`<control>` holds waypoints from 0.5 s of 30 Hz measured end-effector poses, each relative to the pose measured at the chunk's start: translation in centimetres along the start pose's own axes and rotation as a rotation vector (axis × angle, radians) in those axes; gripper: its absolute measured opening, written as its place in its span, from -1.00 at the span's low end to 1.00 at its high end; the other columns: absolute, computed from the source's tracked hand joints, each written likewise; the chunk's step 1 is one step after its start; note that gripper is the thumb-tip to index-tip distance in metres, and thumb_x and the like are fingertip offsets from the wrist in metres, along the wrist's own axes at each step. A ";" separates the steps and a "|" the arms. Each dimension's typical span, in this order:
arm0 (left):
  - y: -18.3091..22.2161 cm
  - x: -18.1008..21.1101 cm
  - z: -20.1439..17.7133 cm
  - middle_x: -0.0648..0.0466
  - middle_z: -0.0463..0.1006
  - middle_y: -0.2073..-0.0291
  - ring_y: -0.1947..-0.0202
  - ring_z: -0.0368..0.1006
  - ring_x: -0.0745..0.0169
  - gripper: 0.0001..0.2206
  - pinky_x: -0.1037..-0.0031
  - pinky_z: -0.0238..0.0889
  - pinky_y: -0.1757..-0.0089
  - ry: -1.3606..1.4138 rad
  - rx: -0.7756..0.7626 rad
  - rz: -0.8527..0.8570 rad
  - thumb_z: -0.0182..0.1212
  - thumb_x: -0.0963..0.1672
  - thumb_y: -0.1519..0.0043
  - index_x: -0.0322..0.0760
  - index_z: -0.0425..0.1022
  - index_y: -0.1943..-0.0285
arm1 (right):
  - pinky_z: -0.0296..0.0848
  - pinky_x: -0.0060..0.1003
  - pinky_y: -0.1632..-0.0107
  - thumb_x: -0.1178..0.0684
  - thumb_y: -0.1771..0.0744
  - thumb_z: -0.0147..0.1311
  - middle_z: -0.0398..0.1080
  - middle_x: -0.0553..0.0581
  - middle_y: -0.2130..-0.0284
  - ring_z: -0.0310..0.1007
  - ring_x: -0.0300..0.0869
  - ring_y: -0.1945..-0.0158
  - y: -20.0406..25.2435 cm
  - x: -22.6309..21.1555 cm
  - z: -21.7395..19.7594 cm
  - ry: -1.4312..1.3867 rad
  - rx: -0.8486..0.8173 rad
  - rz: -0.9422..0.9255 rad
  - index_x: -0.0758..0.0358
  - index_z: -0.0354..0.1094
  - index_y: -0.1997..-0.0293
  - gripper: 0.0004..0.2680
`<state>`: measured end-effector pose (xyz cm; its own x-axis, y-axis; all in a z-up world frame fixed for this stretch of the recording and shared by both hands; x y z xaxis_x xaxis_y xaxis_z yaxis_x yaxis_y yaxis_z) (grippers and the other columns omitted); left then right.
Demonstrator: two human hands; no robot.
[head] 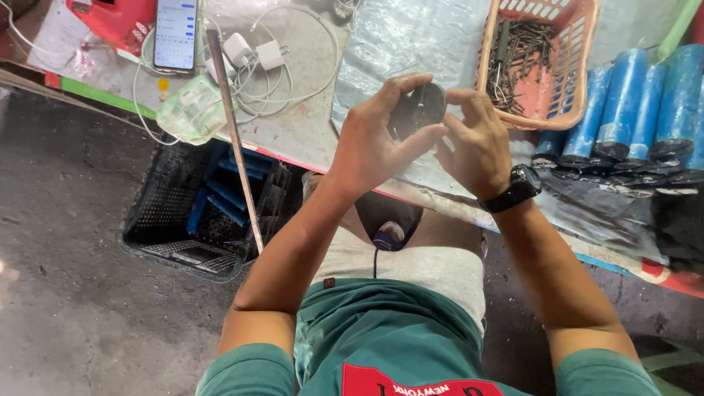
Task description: Assembling candle molds by threading wicks through metal bases and fitting them into blue tubes.
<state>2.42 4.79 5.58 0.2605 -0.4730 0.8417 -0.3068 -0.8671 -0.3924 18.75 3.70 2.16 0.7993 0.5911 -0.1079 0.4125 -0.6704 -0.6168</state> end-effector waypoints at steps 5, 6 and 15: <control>0.1 -0.7 0.2 0.13 0.50 0.32 0.44 0.42 0.42 -0.61 0.66 0.31 0.36 -0.005 0.000 -0.002 0.16 -0.02 -0.03 -0.11 0.22 0.00 | 0.37 -0.19 0.16 0.26 -0.11 0.03 0.23 0.24 0.13 0.20 0.00 0.08 -0.2 0.7 0.2 -0.022 -0.073 -0.072 0.32 0.34 0.30 -0.82; 0.2 -0.7 0.1 0.13 0.50 0.32 0.44 0.42 0.42 -0.61 0.66 0.31 0.36 -0.005 -0.002 -0.004 0.16 -0.02 -0.03 -0.11 0.22 0.00 | 0.37 -0.19 0.16 0.26 -0.11 0.03 0.23 0.24 0.13 0.20 0.00 0.08 -0.2 1.1 0.3 -0.023 -0.074 -0.071 0.32 0.34 0.30 -0.82; 0.4 -2.8 0.5 -0.05 0.45 0.24 0.29 0.45 -0.05 -0.58 0.36 0.38 0.32 0.163 0.093 0.030 0.28 -0.03 0.02 -0.23 0.32 0.04 | 0.25 -0.12 0.08 -0.17 -0.12 0.05 0.22 0.05 0.04 0.17 0.00 -0.09 -0.3 3.4 2.2 0.183 -0.567 -0.019 0.05 0.39 0.46 -0.82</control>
<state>2.05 5.74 2.86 0.0982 -0.4741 0.8750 -0.2238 -0.8672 -0.4448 20.38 6.95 0.23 0.8311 0.5522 0.0662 0.5562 -0.8251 -0.0994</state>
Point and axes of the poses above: each hand's wrist, its own y-axis away from the middle knuckle, its own z-axis out of the palm, x = y × z, the point moved 1 cm from there along -y, towards the middle knuckle
